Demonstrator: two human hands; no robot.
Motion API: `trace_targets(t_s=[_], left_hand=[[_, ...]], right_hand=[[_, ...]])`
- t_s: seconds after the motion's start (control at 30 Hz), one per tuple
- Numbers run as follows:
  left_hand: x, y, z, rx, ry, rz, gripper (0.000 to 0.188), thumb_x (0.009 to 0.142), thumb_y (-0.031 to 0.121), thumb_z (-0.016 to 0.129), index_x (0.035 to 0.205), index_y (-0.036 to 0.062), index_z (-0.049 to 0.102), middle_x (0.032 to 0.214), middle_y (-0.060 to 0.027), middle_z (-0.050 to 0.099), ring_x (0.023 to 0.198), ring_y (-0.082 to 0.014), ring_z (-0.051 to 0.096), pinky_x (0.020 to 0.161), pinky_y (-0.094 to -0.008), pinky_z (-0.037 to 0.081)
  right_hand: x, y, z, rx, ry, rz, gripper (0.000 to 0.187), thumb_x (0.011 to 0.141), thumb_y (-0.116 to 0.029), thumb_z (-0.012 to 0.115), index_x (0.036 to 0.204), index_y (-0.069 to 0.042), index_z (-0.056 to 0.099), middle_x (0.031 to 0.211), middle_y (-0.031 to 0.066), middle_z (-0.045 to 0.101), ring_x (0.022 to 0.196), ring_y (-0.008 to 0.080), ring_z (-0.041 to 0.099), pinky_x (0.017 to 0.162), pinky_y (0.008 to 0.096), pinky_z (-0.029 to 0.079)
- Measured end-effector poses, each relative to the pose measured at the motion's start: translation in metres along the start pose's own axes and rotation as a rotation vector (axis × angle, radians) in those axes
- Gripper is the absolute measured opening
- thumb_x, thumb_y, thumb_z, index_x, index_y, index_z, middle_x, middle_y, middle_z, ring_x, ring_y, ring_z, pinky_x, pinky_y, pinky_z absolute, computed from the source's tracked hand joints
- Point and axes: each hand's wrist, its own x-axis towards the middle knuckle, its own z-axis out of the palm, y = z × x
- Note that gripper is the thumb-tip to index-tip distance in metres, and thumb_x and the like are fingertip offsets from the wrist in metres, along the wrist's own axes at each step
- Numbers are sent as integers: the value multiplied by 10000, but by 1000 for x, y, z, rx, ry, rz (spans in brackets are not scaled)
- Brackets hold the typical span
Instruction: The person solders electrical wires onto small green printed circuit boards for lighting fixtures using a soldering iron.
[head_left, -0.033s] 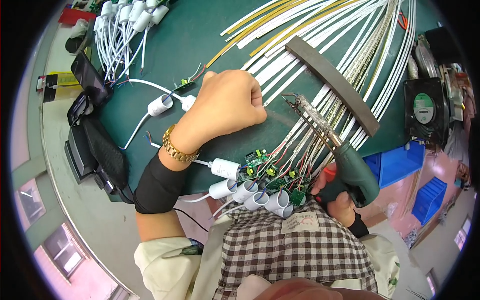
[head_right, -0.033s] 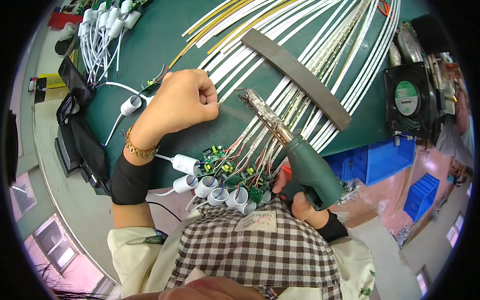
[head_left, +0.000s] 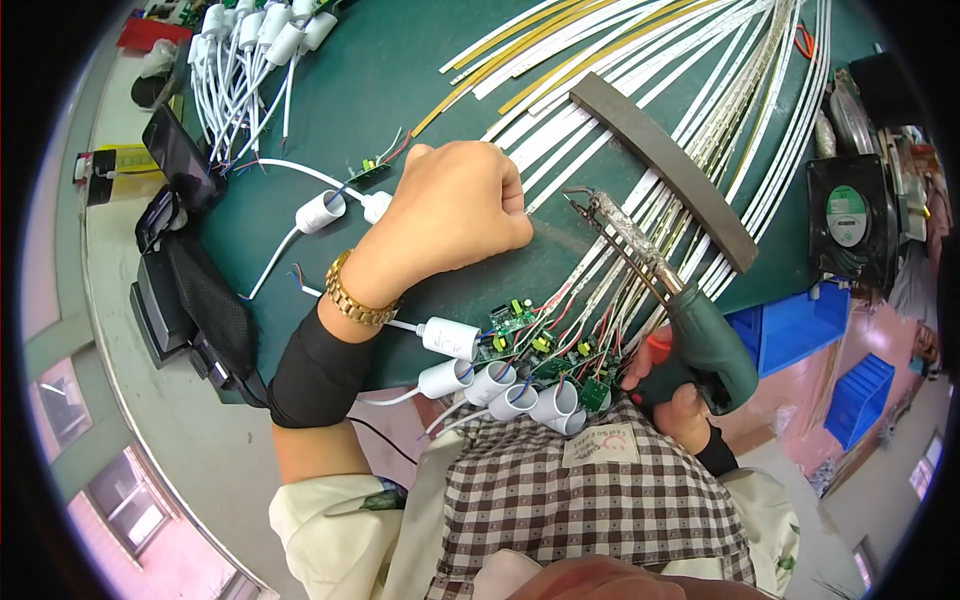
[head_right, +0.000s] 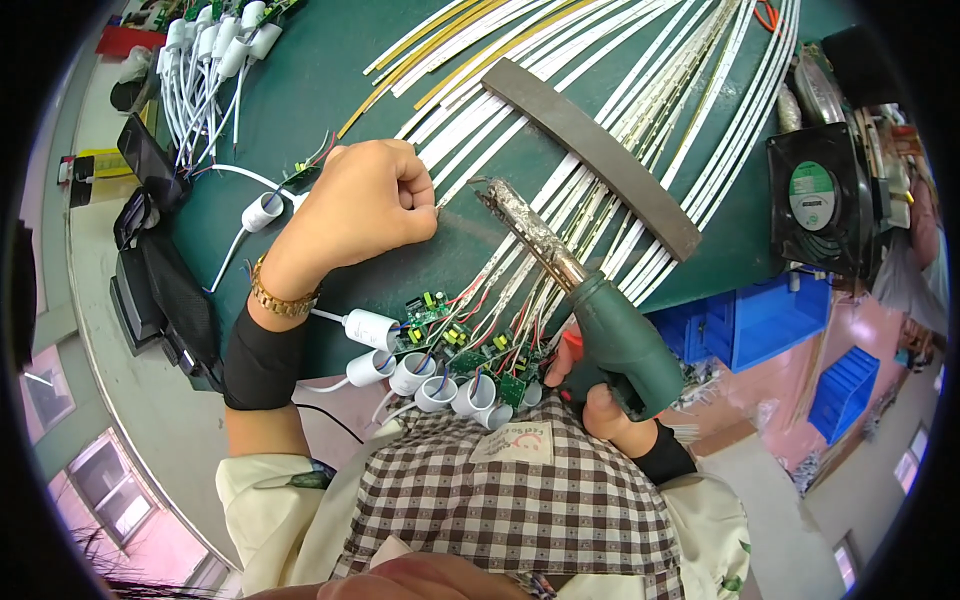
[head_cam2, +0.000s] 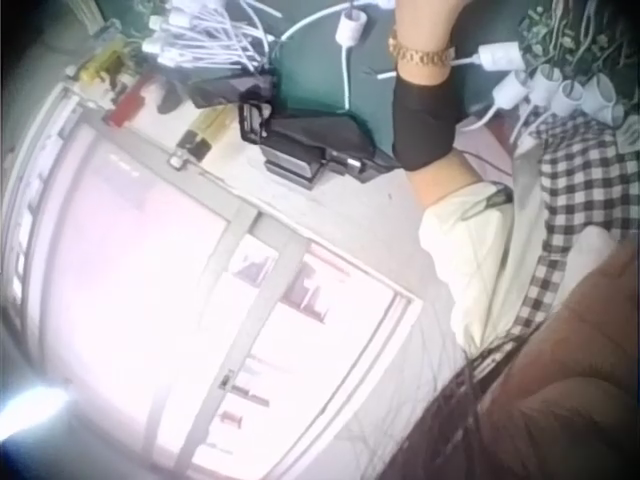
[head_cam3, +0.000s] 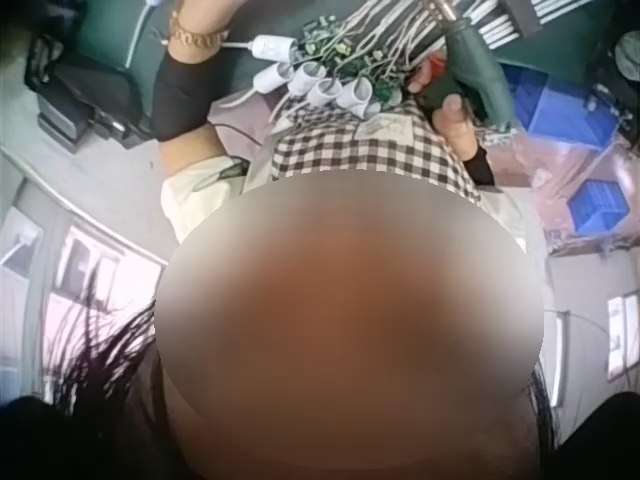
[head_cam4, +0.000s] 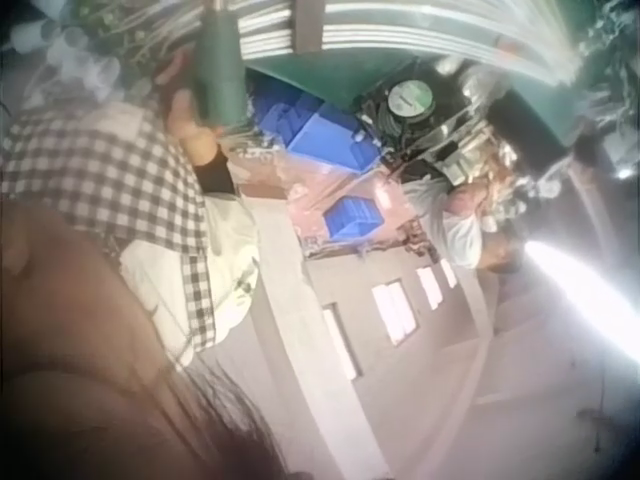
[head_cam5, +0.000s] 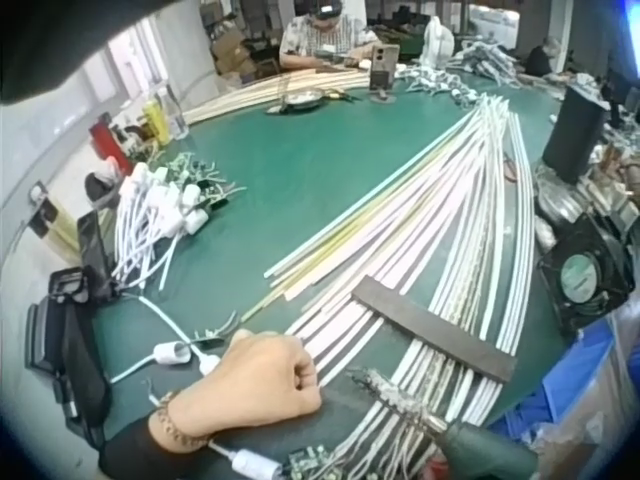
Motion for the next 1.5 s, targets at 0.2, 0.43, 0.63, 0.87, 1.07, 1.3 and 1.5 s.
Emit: trace_targets(t_s=[0.2,0.43,0.63,0.87,1.07,1.3,1.5], left_hand=[[-1,-2,2,-9,49,40,124,663,129,681,662,10,647,661,-90,601,605,-219,593,635,-329,484],[-5,1,0,-29,31,4,118,674,125,672,667,10,651,673,-95,597,618,-224,592,639,-338,481],[-6,-1,4,1,80,57,108,689,121,667,681,14,659,701,-106,610,644,-249,607,650,-358,478],[-6,-2,2,-19,68,77,116,723,124,666,702,9,663,710,-112,612,652,-252,613,649,-365,485],[-13,-4,5,15,85,113,120,745,133,700,761,20,665,740,-111,609,674,-263,618,656,-384,489],[-44,-6,-1,304,268,336,310,747,131,749,1021,66,618,886,-111,566,854,-328,582,734,-409,452],[-67,-3,18,6,180,320,286,823,37,655,1104,13,609,945,-158,576,876,-363,590,762,-415,501]], right_hand=[[2,4,1,34,-1,-9,856,749,-703,682,1242,-40,461,825,78,549,670,164,589,625,279,507],[6,11,-4,85,-44,-56,851,773,-709,645,1244,-32,438,822,82,545,647,168,586,600,268,501],[9,12,-5,123,-57,-74,835,796,-676,643,1252,-10,428,816,91,546,645,181,591,594,275,510],[12,17,-8,141,-52,-134,793,836,-642,620,1257,1,423,806,104,552,629,191,593,590,286,521],[15,18,-9,147,-82,-175,757,859,-606,612,1263,5,425,833,108,558,632,186,596,595,289,525],[13,16,-4,63,-48,-217,742,864,-599,606,1278,-4,444,844,95,556,675,162,595,617,280,520],[13,19,-7,55,-98,-202,736,865,-606,598,1288,-23,445,864,83,547,703,158,587,648,286,514]])
